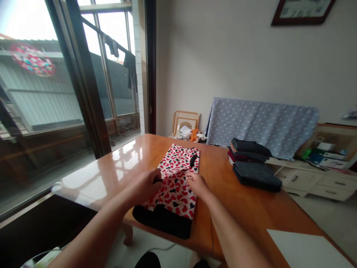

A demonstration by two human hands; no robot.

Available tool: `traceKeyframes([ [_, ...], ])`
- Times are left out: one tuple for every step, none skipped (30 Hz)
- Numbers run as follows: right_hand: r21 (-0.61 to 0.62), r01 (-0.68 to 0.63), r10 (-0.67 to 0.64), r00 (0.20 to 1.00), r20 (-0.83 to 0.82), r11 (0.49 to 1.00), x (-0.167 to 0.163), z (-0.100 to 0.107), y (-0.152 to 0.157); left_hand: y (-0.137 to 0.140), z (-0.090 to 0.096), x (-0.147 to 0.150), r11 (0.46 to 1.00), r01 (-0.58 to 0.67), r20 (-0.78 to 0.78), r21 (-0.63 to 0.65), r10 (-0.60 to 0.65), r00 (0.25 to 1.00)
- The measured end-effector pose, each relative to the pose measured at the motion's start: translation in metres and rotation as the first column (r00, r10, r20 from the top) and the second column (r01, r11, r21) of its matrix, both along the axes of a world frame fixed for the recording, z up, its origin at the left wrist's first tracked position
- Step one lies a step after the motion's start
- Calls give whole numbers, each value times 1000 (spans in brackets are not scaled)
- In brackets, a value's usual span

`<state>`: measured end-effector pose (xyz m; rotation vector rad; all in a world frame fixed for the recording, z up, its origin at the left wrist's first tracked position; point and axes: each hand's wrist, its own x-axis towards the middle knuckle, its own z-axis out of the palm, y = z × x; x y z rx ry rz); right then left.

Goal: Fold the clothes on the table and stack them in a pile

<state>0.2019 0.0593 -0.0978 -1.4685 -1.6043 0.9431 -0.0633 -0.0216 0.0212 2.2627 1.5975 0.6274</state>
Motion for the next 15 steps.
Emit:
traceKeyframes([
  [-40, 10, -12, 999, -50, 999, 0, 0, -6, -7, -3, 9, 993, 101, 71, -58, -97, 993],
  [-72, 16, -22, 996, -90, 997, 0, 1, -13, -12, -10, 16, 968, 213, 146, -130, -194, 970],
  [-100, 14, -26, 993, -119, 995, 0, 2, -19, -14, -18, 19, 931, 301, 213, -206, -257, 942],
  [-124, 10, -28, 990, -139, 992, 0, 3, -26, -15, -28, 20, 895, 356, 271, -267, -285, 919],
  [-146, 7, -29, 988, -150, 989, 0, 3, -32, -13, -37, 19, 880, 374, 314, -294, -281, 907],
  [-166, 6, -32, 988, -153, 986, 0, 4, -39, -10, -46, 15, 883, 368, 345, -292, -262, 901],
  [-181, 5, -32, 988, -149, 984, 0, 5, -44, -7, -54, 11, 898, 343, 358, -275, -235, 904],
  [-188, 2, -29, 990, -141, 982, -1, 5, -50, -3, -60, 5, 919, 304, 354, -251, -205, 913],
  [-189, -1, -23, 992, -128, 982, -2, 5, -54, 0, -65, 1, 938, 258, 336, -231, -172, 926],
  [-184, -4, -16, 994, -107, 983, -3, 5, -59, 2, -69, -4, 954, 213, 306, -210, -143, 941],
  [-172, -5, -9, 997, -77, 985, -4, 4, -62, 2, -72, -7, 967, 174, 271, -186, -120, 955],
  [-147, -2, -3, 999, -35, 989, -6, 4, -65, 1, -74, -8, 977, 148, 236, -155, -109, 966],
  [-114, 0, 2, 1000, 23, 993, -7, 2, -68, -1, -75, -9, 983, 138, 208, -119, -111, 972],
  [-82, -6, 13, 996, 88, 997, -9, 1, -70, -4, -77, -8, 986, 144, 192, -82, -126, 973],
  [-58, -23, 32, 987, 156, 998, -10, 0, -72, -8, -79, -7, 986, 161, 187, -51, -149, 971],
])
